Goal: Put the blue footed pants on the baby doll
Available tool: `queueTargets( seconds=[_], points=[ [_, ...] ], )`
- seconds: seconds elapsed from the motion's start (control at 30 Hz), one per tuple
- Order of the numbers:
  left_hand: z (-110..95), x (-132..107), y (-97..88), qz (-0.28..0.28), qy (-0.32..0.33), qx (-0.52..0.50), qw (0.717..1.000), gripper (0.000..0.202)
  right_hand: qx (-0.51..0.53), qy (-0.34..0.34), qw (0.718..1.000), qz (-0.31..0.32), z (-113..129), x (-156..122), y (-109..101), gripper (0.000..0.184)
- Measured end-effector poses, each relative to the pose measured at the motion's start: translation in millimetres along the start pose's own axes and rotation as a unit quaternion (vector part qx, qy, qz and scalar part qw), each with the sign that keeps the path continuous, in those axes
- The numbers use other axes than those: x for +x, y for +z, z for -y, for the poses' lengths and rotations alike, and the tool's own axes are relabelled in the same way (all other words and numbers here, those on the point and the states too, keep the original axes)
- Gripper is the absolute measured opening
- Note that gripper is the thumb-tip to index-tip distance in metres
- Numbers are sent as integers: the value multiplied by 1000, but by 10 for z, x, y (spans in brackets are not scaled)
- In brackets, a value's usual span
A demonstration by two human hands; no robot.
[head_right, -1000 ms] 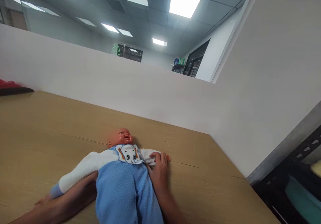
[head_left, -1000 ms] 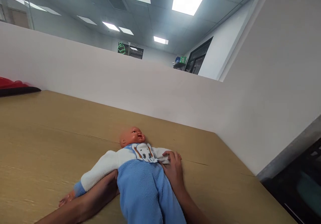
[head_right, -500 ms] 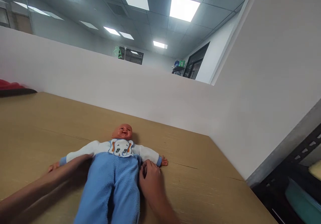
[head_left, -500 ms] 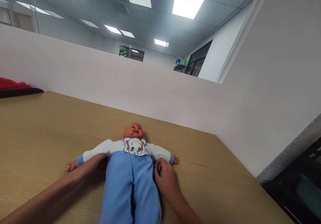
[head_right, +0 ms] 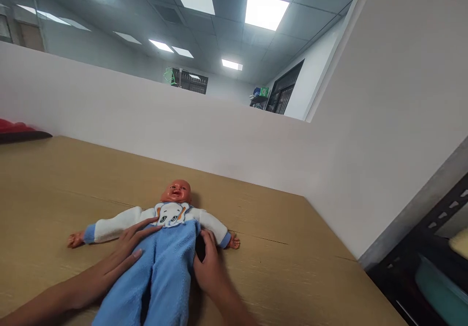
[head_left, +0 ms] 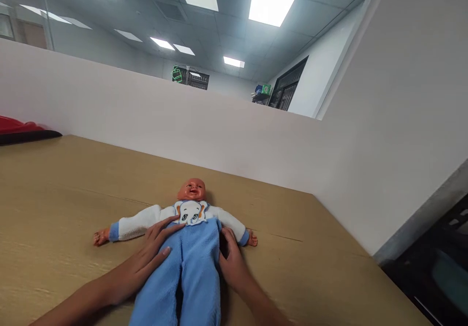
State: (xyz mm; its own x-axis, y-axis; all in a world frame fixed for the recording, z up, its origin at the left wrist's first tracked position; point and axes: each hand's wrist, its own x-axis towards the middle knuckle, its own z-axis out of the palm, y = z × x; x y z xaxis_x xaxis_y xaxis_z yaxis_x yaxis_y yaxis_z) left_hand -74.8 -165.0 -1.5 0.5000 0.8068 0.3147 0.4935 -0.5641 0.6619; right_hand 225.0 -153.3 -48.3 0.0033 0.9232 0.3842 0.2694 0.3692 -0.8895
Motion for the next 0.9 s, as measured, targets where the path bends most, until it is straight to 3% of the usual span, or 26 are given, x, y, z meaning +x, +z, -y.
queueTargets(
  seconds=[0.13, 0.3, 0.6, 0.7, 0.9],
  points=[
    [43, 16, -50, 11, -8, -23, 1000, 52, 92, 62, 993, 28, 37, 44, 59, 58],
    [35, 40, -105, 7, 8, -20, 1000, 50, 89, 72, 993, 17, 41, 118, 46, 57],
    [103, 51, -114, 30, 31, -11, 999, 50, -119, 22, 990, -71, -63, 167, -24, 23],
    [84, 58, -108, 16, 36, -13, 999, 50, -186, 18, 979, -86, -65, 179, -117, 22],
    [93, 74, -122, 29, 52, -19, 998, 52, -245, 26, 968, -51, -97, 218, -274, 29]
  ],
)
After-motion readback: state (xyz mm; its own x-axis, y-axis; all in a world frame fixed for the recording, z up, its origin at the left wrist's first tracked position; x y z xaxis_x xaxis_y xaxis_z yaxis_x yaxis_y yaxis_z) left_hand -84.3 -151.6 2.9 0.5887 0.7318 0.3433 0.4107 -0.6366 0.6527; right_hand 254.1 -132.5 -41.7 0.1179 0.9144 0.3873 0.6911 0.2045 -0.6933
